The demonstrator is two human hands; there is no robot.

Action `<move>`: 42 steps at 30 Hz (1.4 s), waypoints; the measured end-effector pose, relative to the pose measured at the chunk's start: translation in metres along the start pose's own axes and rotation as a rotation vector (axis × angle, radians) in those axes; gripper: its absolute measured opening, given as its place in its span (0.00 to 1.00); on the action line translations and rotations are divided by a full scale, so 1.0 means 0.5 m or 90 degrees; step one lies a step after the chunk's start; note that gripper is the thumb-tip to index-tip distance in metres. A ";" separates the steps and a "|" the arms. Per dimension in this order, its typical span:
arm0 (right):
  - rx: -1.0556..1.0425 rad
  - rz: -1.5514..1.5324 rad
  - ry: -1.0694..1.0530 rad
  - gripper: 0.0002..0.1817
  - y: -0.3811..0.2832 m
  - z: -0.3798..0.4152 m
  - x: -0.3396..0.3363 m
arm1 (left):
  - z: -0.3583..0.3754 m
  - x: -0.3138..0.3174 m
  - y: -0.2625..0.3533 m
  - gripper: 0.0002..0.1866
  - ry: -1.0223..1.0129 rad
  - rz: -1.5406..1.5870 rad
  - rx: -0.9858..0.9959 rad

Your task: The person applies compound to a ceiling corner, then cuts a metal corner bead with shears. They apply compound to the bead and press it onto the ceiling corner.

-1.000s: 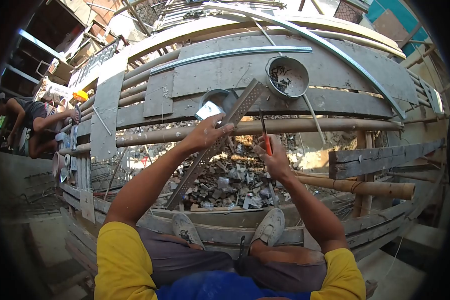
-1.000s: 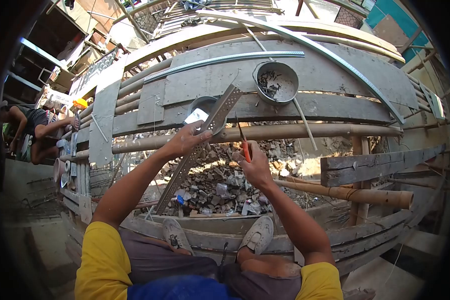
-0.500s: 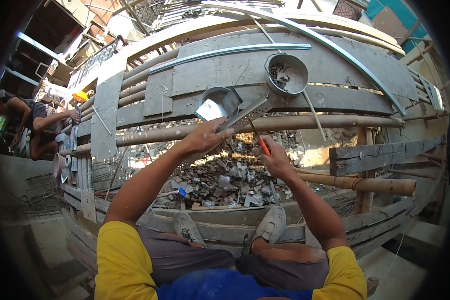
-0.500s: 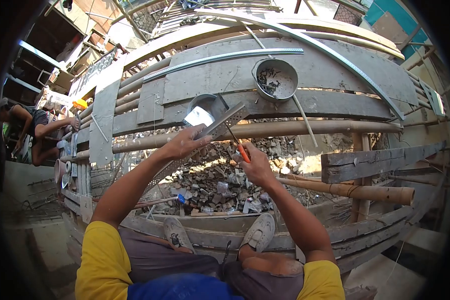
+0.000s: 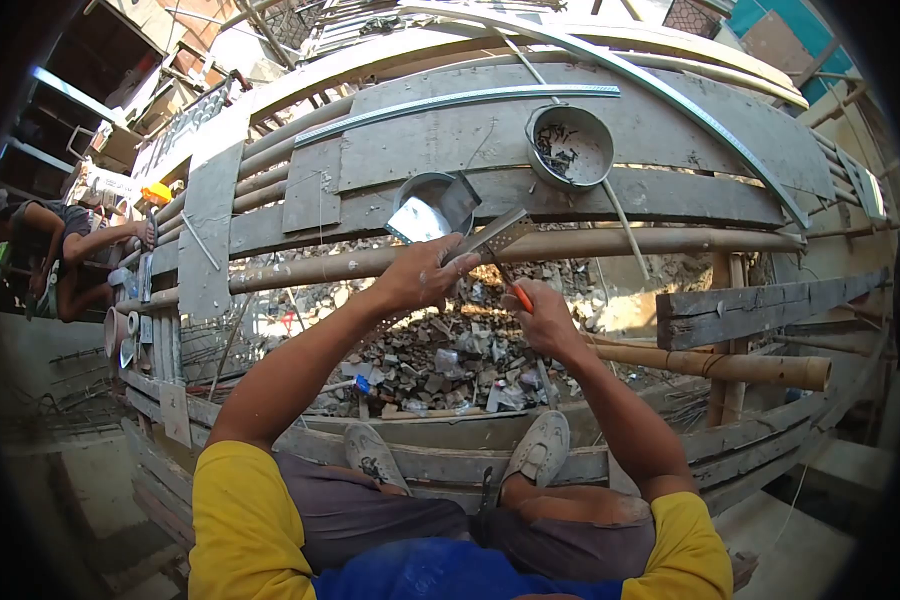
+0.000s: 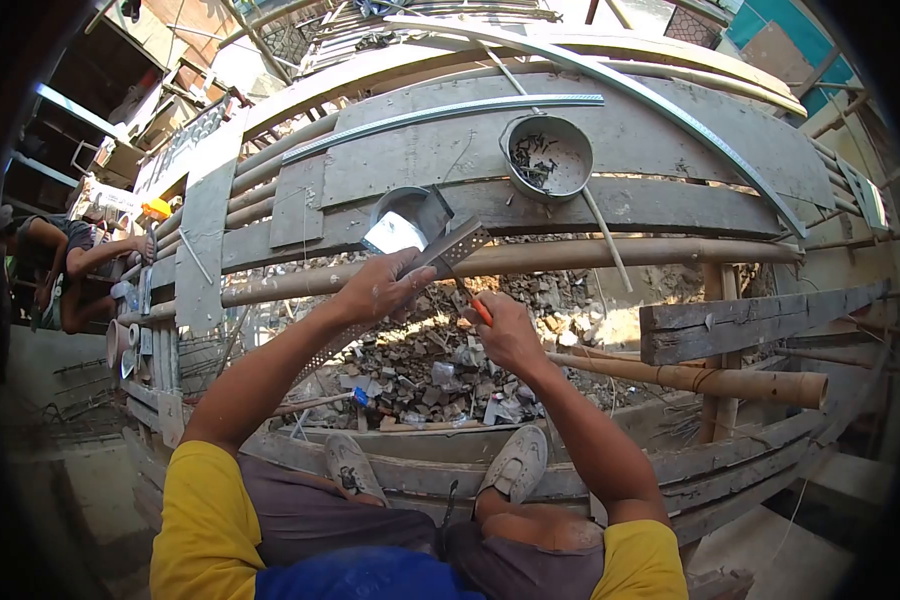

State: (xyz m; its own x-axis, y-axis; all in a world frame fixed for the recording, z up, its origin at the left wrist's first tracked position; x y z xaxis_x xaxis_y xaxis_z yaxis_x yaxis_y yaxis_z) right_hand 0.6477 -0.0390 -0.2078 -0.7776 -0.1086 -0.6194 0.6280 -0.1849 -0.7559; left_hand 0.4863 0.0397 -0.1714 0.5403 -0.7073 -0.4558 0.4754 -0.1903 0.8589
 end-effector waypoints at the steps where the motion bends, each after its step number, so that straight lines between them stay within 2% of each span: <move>1: -0.014 0.020 -0.006 0.13 0.001 0.000 0.003 | 0.003 0.003 0.005 0.26 -0.002 0.000 0.000; 2: -0.013 0.020 -0.005 0.13 0.004 0.002 0.005 | 0.007 0.008 0.012 0.26 0.007 0.043 0.000; 4: 0.097 -0.041 -0.057 0.09 0.018 0.007 0.014 | 0.009 0.008 0.025 0.27 0.015 0.085 0.003; 10: 0.059 -0.096 0.029 0.10 0.006 0.015 0.004 | 0.005 0.010 0.014 0.27 0.010 0.090 -0.035; 17: 0.056 -0.035 0.007 0.11 0.001 0.015 0.011 | 0.001 0.014 0.010 0.26 0.004 0.099 -0.018; 26: 0.027 -0.082 0.055 0.12 0.002 0.021 0.016 | 0.002 0.018 0.003 0.23 0.004 0.083 -0.023; 28: 0.062 -0.093 0.048 0.12 0.003 0.023 0.014 | 0.002 0.018 -0.002 0.22 0.010 0.072 -0.022; 32: 0.081 -0.074 0.022 0.11 0.008 0.025 0.018 | 0.002 0.015 -0.014 0.22 0.038 -0.022 0.012; 35: 0.045 -0.108 0.037 0.11 0.014 0.023 0.024 | 0.000 0.013 -0.032 0.22 0.057 -0.121 0.029; 37: 0.067 -0.033 -0.017 0.10 0.032 0.012 0.039 | 0.001 0.008 -0.026 0.22 0.068 -0.171 0.034; 39: 0.042 -0.048 -0.058 0.11 0.080 -0.001 0.070 | 0.003 -0.001 -0.026 0.22 0.062 -0.283 0.004; 41: 0.014 -0.059 -0.099 0.12 0.085 -0.004 0.084 | 0.005 0.000 -0.032 0.22 0.053 -0.291 0.013; 42: 0.044 -0.079 -0.129 0.13 0.083 -0.002 0.083 | 0.004 0.002 -0.034 0.22 0.045 -0.297 0.022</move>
State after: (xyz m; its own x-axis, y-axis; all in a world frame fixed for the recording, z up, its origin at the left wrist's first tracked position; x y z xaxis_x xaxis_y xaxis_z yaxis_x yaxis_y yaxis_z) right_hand 0.6415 -0.0501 -0.2648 -0.8436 -0.2733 -0.4621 0.5288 -0.2744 -0.8032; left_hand 0.4775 0.0407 -0.1860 0.3210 -0.4929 -0.8087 0.6556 -0.5006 0.5653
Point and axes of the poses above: each hand's wrist, its own z-axis away from the middle knuckle, its own x-axis out of the palm, y = z × x, the point moved 8 cm from there along -z, towards the middle knuckle, and after that the axes turned 8 degrees about x, right-handed, at the moved point
